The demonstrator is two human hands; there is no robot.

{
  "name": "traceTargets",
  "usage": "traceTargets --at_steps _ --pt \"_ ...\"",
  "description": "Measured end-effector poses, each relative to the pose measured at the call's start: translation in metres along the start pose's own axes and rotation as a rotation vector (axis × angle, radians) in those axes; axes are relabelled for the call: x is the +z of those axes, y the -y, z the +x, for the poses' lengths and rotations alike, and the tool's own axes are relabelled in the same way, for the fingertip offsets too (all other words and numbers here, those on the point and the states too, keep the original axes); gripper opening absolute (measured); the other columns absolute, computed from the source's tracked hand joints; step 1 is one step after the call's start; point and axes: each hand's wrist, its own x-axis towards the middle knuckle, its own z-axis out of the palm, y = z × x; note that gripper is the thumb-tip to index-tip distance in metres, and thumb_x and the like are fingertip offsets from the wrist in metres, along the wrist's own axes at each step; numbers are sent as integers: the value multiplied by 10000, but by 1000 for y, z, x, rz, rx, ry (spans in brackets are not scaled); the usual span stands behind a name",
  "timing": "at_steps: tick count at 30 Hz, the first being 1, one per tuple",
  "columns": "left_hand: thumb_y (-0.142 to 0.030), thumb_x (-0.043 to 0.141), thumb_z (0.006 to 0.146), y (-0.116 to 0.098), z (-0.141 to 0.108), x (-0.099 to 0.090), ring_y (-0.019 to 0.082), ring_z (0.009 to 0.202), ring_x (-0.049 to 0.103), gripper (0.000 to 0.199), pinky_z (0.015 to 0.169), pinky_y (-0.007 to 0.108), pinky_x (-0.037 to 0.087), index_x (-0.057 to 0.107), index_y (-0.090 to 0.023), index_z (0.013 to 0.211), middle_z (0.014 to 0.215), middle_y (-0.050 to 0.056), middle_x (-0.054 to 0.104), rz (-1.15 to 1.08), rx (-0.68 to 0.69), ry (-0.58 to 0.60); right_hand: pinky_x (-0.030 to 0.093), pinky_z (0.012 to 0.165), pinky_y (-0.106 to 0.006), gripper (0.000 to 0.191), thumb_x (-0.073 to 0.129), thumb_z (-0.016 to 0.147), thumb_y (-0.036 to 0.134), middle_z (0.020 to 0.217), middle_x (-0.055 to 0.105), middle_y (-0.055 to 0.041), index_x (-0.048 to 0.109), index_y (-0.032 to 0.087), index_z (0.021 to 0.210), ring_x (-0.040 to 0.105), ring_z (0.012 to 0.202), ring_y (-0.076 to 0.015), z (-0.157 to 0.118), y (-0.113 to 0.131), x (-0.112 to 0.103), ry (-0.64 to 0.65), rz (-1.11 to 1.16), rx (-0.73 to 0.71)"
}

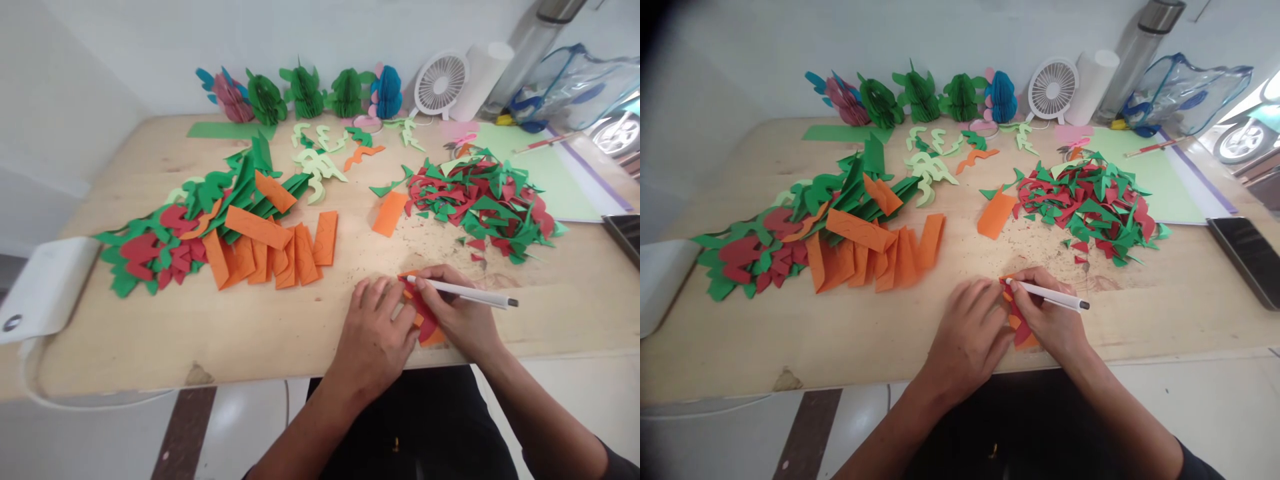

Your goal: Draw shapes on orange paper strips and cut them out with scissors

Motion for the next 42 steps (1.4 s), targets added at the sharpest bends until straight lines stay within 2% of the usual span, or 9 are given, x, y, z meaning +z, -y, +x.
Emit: traceTargets --at_steps 11,24,42 --pt "-314 500 908 0 -1 2 312 1225 495 238 1067 547 368 623 -157 1038 1305 123 588 22 8 -26 451 479 -225 190 603 842 388 637 671 0 645 207 802 591 508 -126 -6 -5 -3 -17 5 21" --pt "-313 515 897 1 0 2 314 1224 500 227 1064 547 369 625 -161 1024 1311 124 586 13 10 -23 395 426 -203 176 608 854 355 594 650 16 656 196 795 524 441 -95 -12 -7 -6 -53 -27 -29" --pt "-320 500 904 1 0 3 314 1225 495 264 1068 552 363 630 -158 1067 1303 128 588 18 10 -8 392 427 -221 166 597 853 349 560 633 24 664 209 796 500 414 -107 -26 -9 -11 -121 -114 -53"
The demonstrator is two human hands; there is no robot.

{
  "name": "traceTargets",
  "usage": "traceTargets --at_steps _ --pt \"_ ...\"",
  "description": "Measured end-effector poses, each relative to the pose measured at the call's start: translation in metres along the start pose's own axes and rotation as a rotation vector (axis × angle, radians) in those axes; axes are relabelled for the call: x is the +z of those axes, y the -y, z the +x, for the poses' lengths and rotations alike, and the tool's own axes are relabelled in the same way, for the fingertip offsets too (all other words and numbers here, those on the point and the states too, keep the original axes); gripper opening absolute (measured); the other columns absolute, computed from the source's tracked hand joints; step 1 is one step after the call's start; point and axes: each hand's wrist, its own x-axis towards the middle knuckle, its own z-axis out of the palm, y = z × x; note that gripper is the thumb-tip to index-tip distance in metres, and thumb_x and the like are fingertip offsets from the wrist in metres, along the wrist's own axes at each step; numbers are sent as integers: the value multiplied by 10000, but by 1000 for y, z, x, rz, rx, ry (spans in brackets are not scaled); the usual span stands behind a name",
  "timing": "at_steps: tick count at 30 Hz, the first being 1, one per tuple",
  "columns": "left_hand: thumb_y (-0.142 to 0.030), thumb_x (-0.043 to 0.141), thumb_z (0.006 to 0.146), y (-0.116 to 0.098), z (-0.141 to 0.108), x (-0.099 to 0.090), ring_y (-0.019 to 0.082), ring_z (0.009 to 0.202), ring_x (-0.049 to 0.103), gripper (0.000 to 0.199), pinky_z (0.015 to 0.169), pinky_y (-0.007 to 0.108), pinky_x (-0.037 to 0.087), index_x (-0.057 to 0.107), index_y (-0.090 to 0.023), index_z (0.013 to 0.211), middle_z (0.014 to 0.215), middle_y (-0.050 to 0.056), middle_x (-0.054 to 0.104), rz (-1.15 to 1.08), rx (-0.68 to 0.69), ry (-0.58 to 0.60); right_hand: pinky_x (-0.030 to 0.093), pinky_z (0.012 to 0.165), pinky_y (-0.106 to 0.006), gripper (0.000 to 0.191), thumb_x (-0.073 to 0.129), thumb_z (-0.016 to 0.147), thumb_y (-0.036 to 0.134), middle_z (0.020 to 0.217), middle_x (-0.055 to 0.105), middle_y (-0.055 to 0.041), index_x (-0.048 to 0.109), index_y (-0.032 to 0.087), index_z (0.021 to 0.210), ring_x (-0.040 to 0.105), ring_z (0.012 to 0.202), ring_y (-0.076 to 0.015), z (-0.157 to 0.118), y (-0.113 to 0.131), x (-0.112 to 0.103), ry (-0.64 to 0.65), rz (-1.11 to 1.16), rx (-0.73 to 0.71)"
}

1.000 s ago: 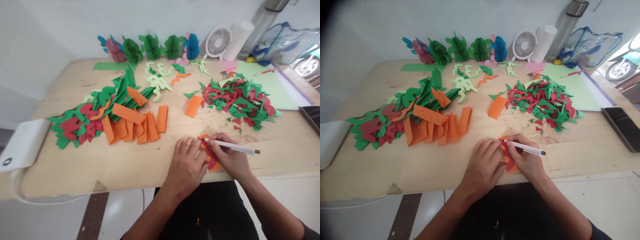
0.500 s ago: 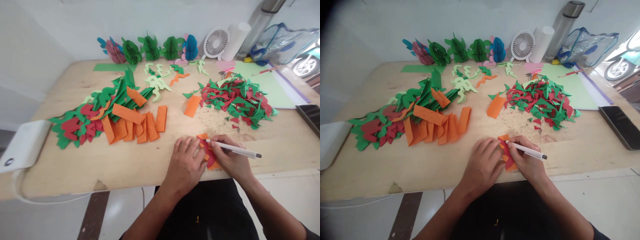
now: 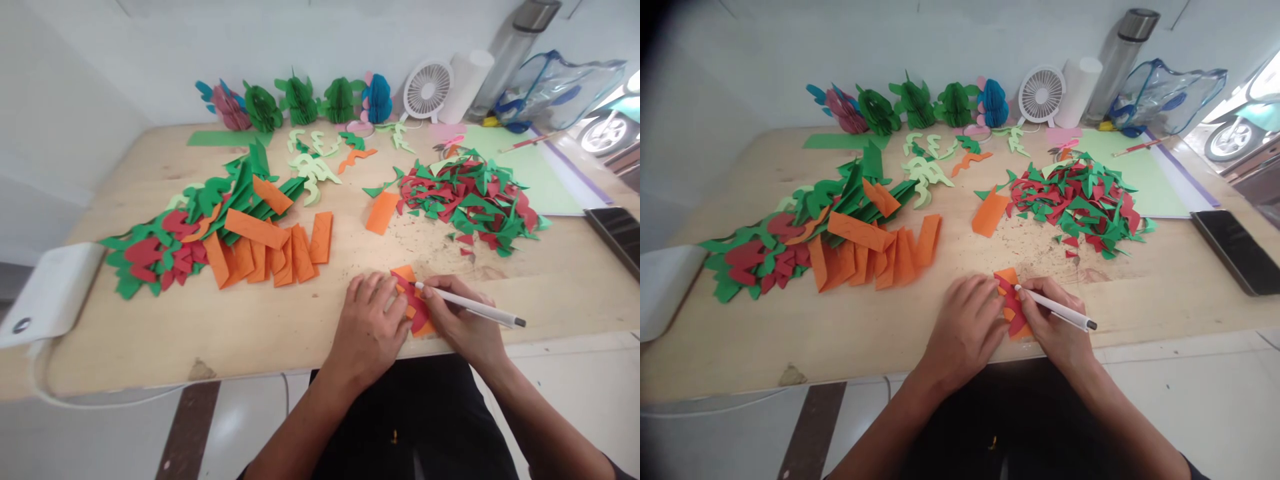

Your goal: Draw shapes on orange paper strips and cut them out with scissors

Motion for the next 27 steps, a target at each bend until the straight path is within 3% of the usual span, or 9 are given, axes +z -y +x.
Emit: traceTargets --at_steps 27 --pt "-292 518 886 0 0 1 306 1199 498 230 1049 553 374 632 -168 1042 1265 125 605 8 16 -13 435 483 -251 174 577 868 354 602 663 5 642 211 794 517 427 -119 -13 2 -4 -42 -33 -22"
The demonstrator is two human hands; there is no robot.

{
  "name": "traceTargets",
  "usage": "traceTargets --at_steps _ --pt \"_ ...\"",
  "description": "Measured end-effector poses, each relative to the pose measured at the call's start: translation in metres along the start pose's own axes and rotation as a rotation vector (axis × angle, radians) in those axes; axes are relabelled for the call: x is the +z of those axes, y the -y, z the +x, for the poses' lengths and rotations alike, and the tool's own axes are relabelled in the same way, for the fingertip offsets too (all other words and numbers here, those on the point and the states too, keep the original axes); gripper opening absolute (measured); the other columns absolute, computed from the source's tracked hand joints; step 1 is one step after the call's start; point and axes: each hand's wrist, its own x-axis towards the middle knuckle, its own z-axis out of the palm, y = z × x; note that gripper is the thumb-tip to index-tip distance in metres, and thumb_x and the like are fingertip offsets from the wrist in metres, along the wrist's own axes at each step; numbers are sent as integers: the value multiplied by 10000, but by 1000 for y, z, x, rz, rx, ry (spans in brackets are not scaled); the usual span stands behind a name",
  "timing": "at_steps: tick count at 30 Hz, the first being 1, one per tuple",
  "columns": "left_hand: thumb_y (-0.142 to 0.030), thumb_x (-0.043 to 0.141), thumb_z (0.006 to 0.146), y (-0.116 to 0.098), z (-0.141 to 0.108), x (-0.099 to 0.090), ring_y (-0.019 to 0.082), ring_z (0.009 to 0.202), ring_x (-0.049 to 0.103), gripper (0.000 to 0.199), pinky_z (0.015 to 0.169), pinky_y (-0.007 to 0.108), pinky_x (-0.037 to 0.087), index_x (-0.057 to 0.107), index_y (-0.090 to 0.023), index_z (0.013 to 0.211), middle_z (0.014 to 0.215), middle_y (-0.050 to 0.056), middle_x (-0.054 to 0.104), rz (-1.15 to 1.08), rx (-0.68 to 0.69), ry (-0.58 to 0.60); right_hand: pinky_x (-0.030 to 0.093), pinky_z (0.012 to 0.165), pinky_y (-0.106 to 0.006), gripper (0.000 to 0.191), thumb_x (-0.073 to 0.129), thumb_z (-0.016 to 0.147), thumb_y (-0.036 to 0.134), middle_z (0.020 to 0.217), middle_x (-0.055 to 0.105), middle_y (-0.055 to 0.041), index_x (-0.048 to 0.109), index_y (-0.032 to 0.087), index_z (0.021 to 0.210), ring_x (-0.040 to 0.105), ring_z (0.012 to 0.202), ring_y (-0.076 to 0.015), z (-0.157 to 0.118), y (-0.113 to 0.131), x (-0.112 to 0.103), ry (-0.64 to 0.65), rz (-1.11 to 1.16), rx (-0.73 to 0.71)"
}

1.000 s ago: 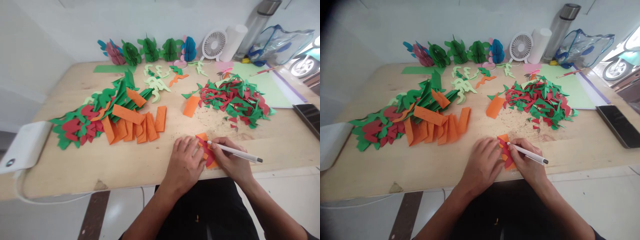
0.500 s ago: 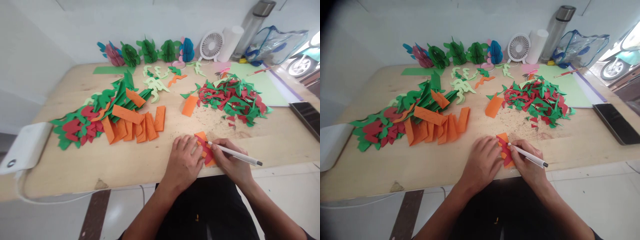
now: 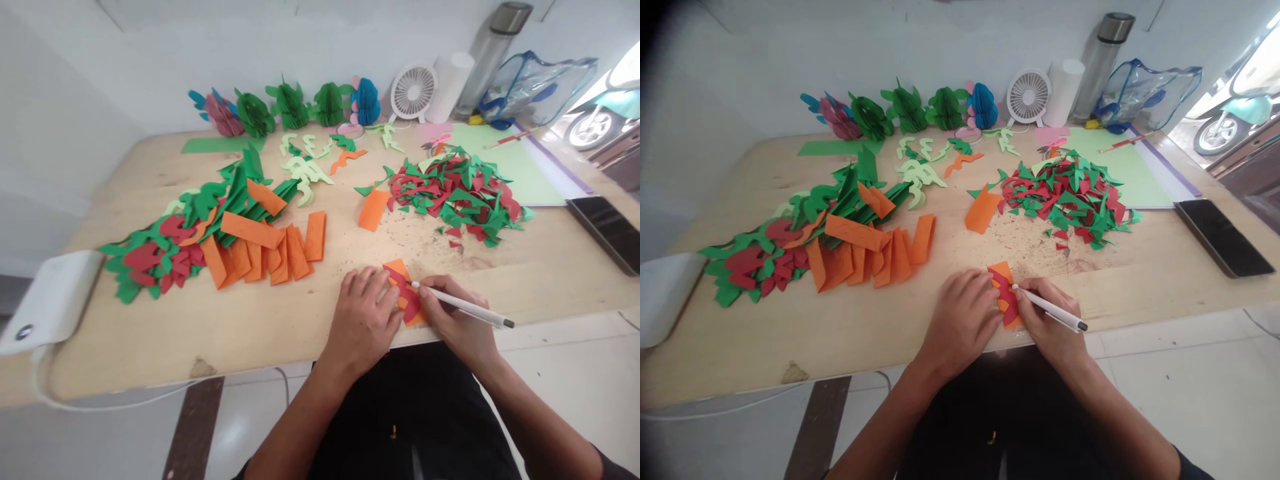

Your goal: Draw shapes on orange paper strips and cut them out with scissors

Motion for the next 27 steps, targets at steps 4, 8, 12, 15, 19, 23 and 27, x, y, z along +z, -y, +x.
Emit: traceTargets --at_steps 4,8,12,15,19,23,27 --pt "-284 518 885 0 0 0 301 1200 501 225 1048 551 379 632 -172 1044 1266 127 605 -2 1 -2 453 484 -248 182 583 861 362 619 674 -2 636 208 781 562 465 -130 0 -1 1 -15 56 40" --pt "-277 522 883 0 0 -1 305 1209 497 231 1053 559 374 629 -167 1056 1269 133 606 -7 1 5 502 548 -255 177 568 888 361 735 716 -22 658 210 861 639 581 -154 -2 -4 0 -9 106 44" --pt "-281 530 881 0 -1 -1 304 1217 494 222 1062 560 366 631 -166 1041 1280 137 601 -11 1 8 548 735 -315 208 508 935 334 945 744 -67 671 223 1000 691 816 -202 -3 -8 2 69 86 -102" --pt "-295 513 892 0 -1 -1 303 1220 493 251 1070 553 359 629 -160 1070 1293 134 595 -16 -9 27 549 792 -347 239 470 955 297 1003 739 -84 660 219 1077 683 897 -217 -2 -9 4 117 54 -209" --pt "-302 483 908 0 -1 -2 307 1223 485 308 1067 552 357 615 -151 1143 1299 138 589 -8 -10 36 554 766 -357 233 470 954 242 961 742 -82 664 204 1076 676 829 -213 -2 -7 5 126 -1 -276" --pt "-292 488 905 0 0 -3 298 1209 487 297 1059 552 358 626 -168 1137 1292 138 585 -4 -4 38 546 730 -356 232 467 951 222 932 743 -76 668 198 1065 664 779 -208 -3 -6 6 132 -21 -284" --pt "-294 500 898 0 0 -3 297 1202 488 296 1051 545 360 631 -184 1138 1278 133 588 4 0 27 549 777 -347 222 479 944 266 974 744 -70 672 219 1045 682 861 -212 -1 -8 4 116 51 -197"
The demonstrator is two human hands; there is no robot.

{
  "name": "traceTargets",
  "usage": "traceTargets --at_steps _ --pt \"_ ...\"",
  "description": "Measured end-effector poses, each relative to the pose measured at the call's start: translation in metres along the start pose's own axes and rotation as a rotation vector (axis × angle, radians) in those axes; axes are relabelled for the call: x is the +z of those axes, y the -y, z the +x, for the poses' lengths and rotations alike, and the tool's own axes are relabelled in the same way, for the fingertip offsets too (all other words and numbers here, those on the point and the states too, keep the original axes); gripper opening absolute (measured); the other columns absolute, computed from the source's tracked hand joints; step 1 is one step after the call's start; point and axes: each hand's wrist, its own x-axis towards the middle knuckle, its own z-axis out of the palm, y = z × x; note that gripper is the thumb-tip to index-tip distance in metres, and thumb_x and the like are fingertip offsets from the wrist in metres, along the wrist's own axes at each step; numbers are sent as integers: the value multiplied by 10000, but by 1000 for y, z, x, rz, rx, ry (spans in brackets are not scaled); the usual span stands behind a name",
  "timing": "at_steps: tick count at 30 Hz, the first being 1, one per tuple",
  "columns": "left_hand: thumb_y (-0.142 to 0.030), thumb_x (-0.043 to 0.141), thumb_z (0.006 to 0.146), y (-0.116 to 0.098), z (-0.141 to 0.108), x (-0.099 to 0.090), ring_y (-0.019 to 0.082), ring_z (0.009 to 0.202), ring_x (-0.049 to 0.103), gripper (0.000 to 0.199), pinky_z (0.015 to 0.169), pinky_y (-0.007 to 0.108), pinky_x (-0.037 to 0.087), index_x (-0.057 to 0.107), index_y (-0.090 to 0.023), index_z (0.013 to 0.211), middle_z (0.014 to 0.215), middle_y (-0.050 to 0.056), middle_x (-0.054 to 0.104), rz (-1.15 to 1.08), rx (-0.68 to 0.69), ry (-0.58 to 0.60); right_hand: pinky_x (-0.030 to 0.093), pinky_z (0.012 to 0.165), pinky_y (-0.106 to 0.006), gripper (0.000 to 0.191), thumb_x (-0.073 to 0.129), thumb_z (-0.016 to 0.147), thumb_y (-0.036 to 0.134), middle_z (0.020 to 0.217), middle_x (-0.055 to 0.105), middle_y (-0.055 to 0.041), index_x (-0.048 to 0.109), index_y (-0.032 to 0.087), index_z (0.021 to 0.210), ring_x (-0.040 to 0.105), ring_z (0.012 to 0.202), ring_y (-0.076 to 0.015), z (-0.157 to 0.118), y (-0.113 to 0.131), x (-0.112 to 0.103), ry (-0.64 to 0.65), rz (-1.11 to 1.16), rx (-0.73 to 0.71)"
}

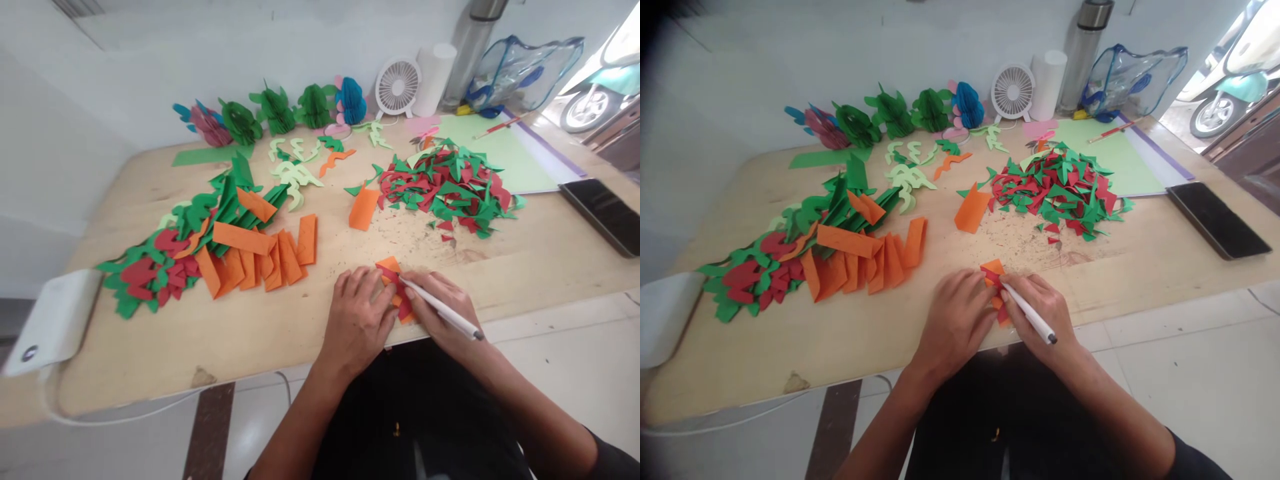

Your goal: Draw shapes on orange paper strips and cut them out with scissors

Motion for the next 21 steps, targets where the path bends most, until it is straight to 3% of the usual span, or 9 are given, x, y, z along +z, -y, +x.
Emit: traceTargets --at_steps 4,8,21 --pt "-294 504 896 0 0 1 302 1198 490 286 1040 541 370 644 -194 1125 1265 128 597 9 4 -18 552 696 -314 184 523 920 330 893 745 -58 666 221 957 695 794 -205 1 -2 -3 -81 98 169" --pt "-298 500 901 0 0 1 304 1193 495 285 1034 544 373 645 -199 1125 1260 126 601 11 4 -19 498 533 -268 151 560 882 335 745 718 -40 646 212 874 661 638 -178 1 -2 -3 -98 118 242" --pt "-294 492 901 0 -1 1 305 1203 483 295 1045 546 365 641 -187 1132 1278 128 588 11 3 -6 412 448 -252 131 552 872 310 668 683 -11 636 218 833 536 469 -128 4 0 -1 -105 36 190"
